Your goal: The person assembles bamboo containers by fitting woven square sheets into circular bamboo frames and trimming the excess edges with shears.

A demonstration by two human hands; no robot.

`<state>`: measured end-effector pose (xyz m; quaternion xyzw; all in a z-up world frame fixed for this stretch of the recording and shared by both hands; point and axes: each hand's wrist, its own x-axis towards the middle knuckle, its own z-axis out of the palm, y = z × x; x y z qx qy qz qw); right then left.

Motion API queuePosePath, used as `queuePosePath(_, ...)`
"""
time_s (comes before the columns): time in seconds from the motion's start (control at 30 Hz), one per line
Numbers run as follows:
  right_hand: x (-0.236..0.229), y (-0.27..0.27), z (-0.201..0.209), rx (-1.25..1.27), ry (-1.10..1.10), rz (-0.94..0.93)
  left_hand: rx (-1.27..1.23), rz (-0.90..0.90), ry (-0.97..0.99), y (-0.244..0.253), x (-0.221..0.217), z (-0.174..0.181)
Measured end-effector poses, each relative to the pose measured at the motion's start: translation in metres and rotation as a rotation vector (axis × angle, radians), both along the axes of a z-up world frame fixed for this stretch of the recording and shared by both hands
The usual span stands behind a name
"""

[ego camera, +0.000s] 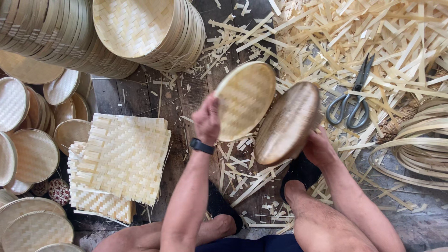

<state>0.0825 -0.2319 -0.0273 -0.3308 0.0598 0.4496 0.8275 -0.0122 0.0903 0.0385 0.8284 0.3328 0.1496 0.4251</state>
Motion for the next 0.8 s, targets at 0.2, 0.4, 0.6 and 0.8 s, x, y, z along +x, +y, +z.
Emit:
queuePosePath(0.2,-0.033,-0.014,-0.034,0.177,0.034,0.013,-0.209,0.129,0.083,0.103,-0.017,0.028)
queuePosePath(0.4,-0.046,0.045,-0.005,-0.138,0.136,0.113,-0.547,0.176,0.086,0.125,-0.007,0.032)
queuePosePath(0.6,-0.051,0.022,-0.02,-0.728,-0.144,0.198,-0.565,0.084,0.252,0.112,-0.001,-0.049)
queuePosePath(0.8,-0.077,0.002,-0.024,-1.193,-1.142,-0.218,-0.473,-0.028,0.278,0.076,0.035,-0.068)
